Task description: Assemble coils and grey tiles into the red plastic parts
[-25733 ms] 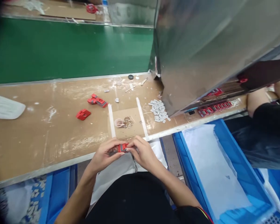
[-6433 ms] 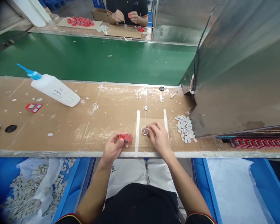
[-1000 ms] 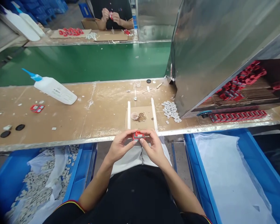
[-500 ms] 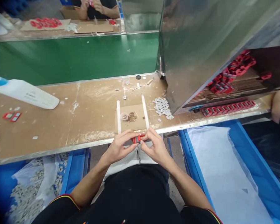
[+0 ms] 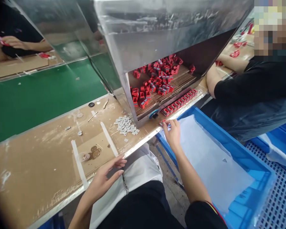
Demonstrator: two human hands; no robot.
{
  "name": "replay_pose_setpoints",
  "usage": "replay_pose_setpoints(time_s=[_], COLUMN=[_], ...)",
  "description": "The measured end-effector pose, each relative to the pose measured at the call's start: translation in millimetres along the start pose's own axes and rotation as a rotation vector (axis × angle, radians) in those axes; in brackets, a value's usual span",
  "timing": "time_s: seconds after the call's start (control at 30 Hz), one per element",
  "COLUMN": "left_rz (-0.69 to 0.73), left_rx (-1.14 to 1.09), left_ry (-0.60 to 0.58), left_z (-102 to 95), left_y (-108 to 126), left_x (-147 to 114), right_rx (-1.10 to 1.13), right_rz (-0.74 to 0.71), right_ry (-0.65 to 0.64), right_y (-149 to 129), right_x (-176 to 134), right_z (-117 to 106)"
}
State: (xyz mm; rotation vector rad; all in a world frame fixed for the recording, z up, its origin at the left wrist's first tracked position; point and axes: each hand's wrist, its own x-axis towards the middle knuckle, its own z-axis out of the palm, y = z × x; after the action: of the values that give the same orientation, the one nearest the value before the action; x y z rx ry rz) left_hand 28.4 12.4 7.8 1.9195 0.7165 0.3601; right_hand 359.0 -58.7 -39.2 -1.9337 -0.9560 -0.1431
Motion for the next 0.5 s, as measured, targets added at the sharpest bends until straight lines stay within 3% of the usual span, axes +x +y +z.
replay_pose_setpoints(time_s=[0.2, 0.37, 0.5], left_rz=[-0.075, -0.138, -0.157], left_rx=[0.053, 0.09, 0.085], left_ry=[-0.035, -0.068, -0.108], left_z=[4.6, 3.2, 0.4], left_y=[2, 2, 9], left_x=[9, 9, 6], right_rx=[-0.214, -0.234, -0.241], right_rz=[-0.079, -0.053, -0.169], right_ry=[0.083, 0.137, 0.075], right_y=[31, 38, 26], right_x=[50, 73, 148], right_z=[39, 28, 28])
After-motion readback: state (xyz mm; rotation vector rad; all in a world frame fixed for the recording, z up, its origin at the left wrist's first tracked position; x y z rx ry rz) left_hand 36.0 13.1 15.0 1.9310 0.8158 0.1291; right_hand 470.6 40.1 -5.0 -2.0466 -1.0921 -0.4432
